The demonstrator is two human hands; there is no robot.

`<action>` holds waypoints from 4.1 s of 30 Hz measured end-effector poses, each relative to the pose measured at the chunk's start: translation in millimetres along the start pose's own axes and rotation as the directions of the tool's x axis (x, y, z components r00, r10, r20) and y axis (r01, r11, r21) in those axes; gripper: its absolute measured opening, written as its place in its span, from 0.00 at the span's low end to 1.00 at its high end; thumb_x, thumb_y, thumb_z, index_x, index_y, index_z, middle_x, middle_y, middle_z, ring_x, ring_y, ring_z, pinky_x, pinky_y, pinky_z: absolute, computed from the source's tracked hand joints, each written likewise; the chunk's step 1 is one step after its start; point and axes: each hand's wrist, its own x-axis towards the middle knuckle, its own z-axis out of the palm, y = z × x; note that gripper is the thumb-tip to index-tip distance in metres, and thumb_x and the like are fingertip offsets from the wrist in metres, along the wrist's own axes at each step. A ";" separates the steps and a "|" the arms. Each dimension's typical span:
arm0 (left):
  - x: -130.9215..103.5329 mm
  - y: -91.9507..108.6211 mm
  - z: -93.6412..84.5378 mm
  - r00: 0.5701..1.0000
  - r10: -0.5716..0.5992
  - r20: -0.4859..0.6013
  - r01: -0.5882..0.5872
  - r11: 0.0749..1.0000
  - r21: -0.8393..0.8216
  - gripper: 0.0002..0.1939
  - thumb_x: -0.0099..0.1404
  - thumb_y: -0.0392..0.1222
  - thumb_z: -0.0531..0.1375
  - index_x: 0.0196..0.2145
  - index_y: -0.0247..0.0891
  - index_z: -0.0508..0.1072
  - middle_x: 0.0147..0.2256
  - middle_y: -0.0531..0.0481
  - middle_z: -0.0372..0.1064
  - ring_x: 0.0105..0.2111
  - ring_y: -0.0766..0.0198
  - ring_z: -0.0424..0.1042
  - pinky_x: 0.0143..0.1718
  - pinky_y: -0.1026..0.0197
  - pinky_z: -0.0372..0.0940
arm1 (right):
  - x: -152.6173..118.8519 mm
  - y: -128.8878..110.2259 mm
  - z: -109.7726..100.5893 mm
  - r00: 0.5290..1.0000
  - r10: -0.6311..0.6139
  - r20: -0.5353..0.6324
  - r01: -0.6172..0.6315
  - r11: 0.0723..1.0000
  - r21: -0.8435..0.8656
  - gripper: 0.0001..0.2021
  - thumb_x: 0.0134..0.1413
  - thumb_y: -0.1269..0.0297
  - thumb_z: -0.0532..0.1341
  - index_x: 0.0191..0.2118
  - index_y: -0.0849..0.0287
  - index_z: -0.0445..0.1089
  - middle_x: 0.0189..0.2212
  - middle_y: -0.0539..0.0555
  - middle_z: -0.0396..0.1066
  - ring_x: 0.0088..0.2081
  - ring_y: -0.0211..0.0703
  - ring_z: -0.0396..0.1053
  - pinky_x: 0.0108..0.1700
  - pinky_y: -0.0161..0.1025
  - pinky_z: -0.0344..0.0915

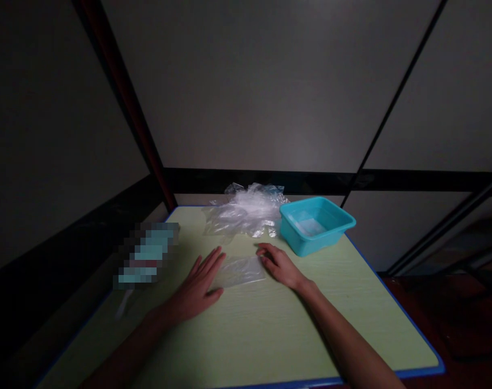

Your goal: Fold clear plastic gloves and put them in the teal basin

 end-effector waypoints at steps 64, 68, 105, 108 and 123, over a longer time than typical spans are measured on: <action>-22.8 34.5 -26.8 0.860 0.476 0.184 -0.443 0.876 -0.191 0.31 0.61 0.42 0.51 0.59 0.39 0.44 0.60 0.49 0.40 0.59 0.61 0.40 0.58 0.54 0.40 | 12.8 -13.7 6.8 0.924 -0.195 0.329 0.313 0.880 -0.357 0.18 0.58 0.59 0.49 0.52 0.57 0.61 0.52 0.53 0.60 0.56 0.44 0.50 0.54 0.45 0.50; -22.4 35.2 -28.0 0.861 0.469 0.198 -0.431 0.878 -0.208 0.31 0.61 0.43 0.50 0.59 0.40 0.43 0.60 0.48 0.39 0.59 0.60 0.40 0.58 0.53 0.40 | 12.5 -13.8 6.6 0.921 -0.195 0.338 0.321 0.871 -0.372 0.18 0.58 0.59 0.49 0.52 0.57 0.60 0.52 0.53 0.60 0.56 0.45 0.49 0.54 0.45 0.50; -21.2 34.2 -26.2 0.844 0.459 0.275 -0.430 0.888 -0.162 0.30 0.62 0.46 0.50 0.59 0.38 0.43 0.60 0.48 0.36 0.59 0.61 0.35 0.59 0.54 0.35 | 14.0 -10.1 6.7 0.921 -0.224 0.319 0.336 0.872 -0.355 0.19 0.58 0.60 0.49 0.54 0.60 0.56 0.50 0.57 0.61 0.54 0.47 0.54 0.53 0.46 0.53; -21.0 34.1 -25.8 0.845 0.457 0.276 -0.428 0.889 -0.162 0.30 0.62 0.46 0.50 0.59 0.38 0.43 0.60 0.48 0.35 0.59 0.62 0.35 0.59 0.54 0.35 | 14.4 -9.7 6.8 0.916 -0.232 0.328 0.350 0.862 -0.366 0.19 0.58 0.60 0.49 0.53 0.59 0.58 0.50 0.57 0.61 0.53 0.47 0.54 0.53 0.46 0.53; -21.2 35.0 -25.2 0.851 0.443 0.281 -0.410 0.896 -0.170 0.31 0.61 0.46 0.51 0.59 0.40 0.42 0.61 0.48 0.34 0.59 0.61 0.35 0.58 0.53 0.36 | 14.6 -9.3 8.3 0.918 -0.201 0.341 0.342 0.837 -0.428 0.19 0.58 0.59 0.49 0.53 0.59 0.57 0.49 0.58 0.61 0.53 0.47 0.53 0.51 0.45 0.54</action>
